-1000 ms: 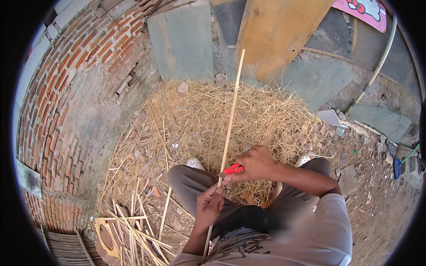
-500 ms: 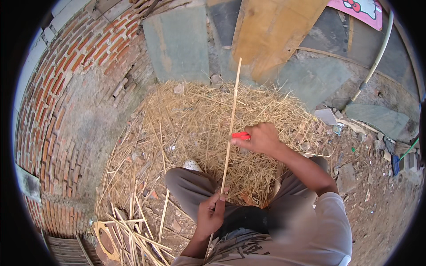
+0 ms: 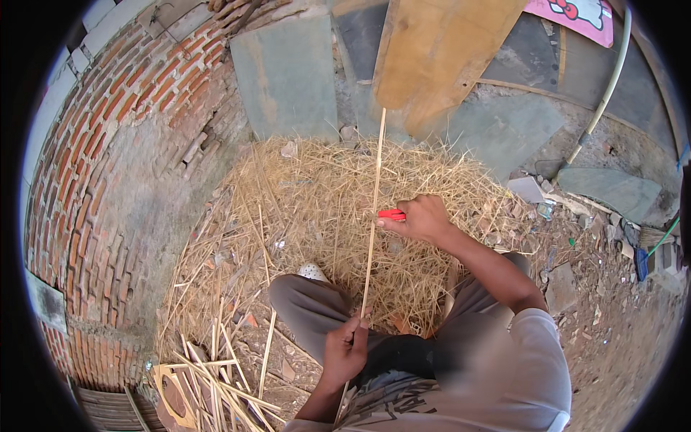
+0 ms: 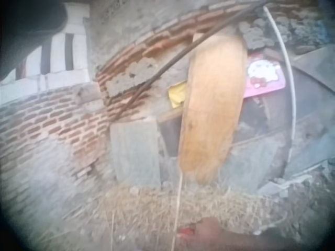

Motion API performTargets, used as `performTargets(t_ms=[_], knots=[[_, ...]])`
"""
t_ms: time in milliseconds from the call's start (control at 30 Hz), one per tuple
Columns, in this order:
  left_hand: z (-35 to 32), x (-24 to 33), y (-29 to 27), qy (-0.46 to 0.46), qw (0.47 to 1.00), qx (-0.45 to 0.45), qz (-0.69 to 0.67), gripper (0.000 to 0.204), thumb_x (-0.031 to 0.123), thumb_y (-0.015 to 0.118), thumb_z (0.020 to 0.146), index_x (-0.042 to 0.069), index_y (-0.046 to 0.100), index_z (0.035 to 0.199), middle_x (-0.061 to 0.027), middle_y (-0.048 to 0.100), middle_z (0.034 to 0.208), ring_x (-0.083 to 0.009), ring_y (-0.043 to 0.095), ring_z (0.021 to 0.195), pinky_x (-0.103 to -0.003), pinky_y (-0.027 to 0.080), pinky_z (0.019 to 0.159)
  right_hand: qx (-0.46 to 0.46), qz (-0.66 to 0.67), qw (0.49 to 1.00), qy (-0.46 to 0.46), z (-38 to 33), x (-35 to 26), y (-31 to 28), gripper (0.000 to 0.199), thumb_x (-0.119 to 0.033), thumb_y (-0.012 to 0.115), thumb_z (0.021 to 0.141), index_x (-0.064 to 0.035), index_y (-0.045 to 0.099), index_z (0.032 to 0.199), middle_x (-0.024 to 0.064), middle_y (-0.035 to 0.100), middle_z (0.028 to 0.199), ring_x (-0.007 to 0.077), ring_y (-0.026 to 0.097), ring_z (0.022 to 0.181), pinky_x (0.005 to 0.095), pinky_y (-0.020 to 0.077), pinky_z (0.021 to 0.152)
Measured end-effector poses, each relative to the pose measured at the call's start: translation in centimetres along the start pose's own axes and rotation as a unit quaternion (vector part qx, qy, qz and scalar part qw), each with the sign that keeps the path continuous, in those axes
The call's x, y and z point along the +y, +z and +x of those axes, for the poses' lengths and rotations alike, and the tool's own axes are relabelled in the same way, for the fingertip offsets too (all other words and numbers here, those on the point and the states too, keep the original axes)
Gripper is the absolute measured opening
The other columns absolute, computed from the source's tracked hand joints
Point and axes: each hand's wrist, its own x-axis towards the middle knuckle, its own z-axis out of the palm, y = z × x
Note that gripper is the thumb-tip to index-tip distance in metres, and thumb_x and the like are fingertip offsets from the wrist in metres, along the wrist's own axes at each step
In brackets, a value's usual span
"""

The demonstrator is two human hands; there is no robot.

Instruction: The person sits cross-legged on a pile of straw and uses a red utility knife to shave the surface of a long bamboo stick. They hold the stick with their left hand and scrape it with the knife in their right hand, moving the tool along the length of the stick repeatedly.

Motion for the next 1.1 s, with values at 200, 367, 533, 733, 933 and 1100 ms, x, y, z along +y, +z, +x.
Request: performTargets(t_ms=[200,367,533,733,933,1100], knots=[[-0.7,0.1,-0.4,-0.008,0.999,0.008,0.039,0.026,0.007,0.054,0.095,0.002,0.063,0.119,0.0003,0.039,0.059,-0.0028,0.036,0.057,-0.022,0.032,0.05,-0.051,0.016,0.998,-0.032,-1.9,-2.6,-1.1,0.074,-0.08,0.048,0.078,-0.0105,0.065,0.058,0.0072,0.055,0.045,0.0234,0.06,0.045,0.0367,0.0442,0.042],[-1.4,0.7,-0.2,0.013,0.998,-0.028,0.057,0.027,0.006,0.054,0.094,0.001,0.063,0.119,-0.0057,0.041,0.057,-0.0036,0.04,0.056,-0.024,0.036,0.05,0.009,0.003,0.998,0.063,1.4,3.8,0.2,0.074,-0.081,0.048,0.077,-0.0112,0.067,0.06,0.0072,0.054,0.046,0.0249,0.058,0.044,0.0385,0.044,0.043],[-2.0,0.8,-0.2,0.009,0.997,-0.043,0.062,0.027,0.008,0.052,0.097,0.001,0.062,0.121,0.0018,0.039,0.058,-0.0022,0.036,0.055,-0.022,0.03,0.048,0.016,-0.035,0.998,0.049,2.2,5.6,-0.2,0.077,-0.084,0.046,0.074,-0.0114,0.069,0.063,0.0088,0.058,0.05,0.0267,0.061,0.05,0.0408,0.0467,0.048],[-2.3,0.7,-0.5,0.01,0.995,-0.066,0.068,0.027,0.007,0.053,0.096,-0.001,0.061,0.12,-0.0045,0.042,0.055,-0.0034,0.039,0.052,-0.024,0.034,0.047,0.045,-0.085,0.993,0.066,2.9,8.6,-0.3,0.074,-0.083,0.046,0.075,-0.0128,0.07,0.067,0.0088,0.06,0.054,0.0266,0.063,0.055,0.0414,0.0486,0.053],[-2.2,0.4,-1.5,-0.019,0.999,-0.03,0.025,0.027,0.008,0.052,0.096,0.001,0.062,0.12,-0.003,0.042,0.055,-0.0032,0.039,0.053,-0.023,0.035,0.049,-0.017,-0.016,0.998,0.058,1.5,4.3,-1.9,0.073,-0.082,0.046,0.076,-0.0132,0.069,0.066,0.0085,0.056,0.05,0.0256,0.062,0.053,0.0405,0.0474,0.051],[-2.2,1.0,-0.7,0.0,0.998,-0.039,0.056,0.028,0.009,0.051,0.098,0.001,0.061,0.122,0.0041,0.037,0.057,-0.0021,0.035,0.056,-0.021,0.031,0.051,0.052,-0.03,0.997,0.048,1.4,4.7,-1.2,0.068,-0.078,0.052,0.077,-0.0133,0.068,0.062,0.0081,0.053,0.045,0.0265,0.056,0.044,0.0396,0.0436,0.045]])
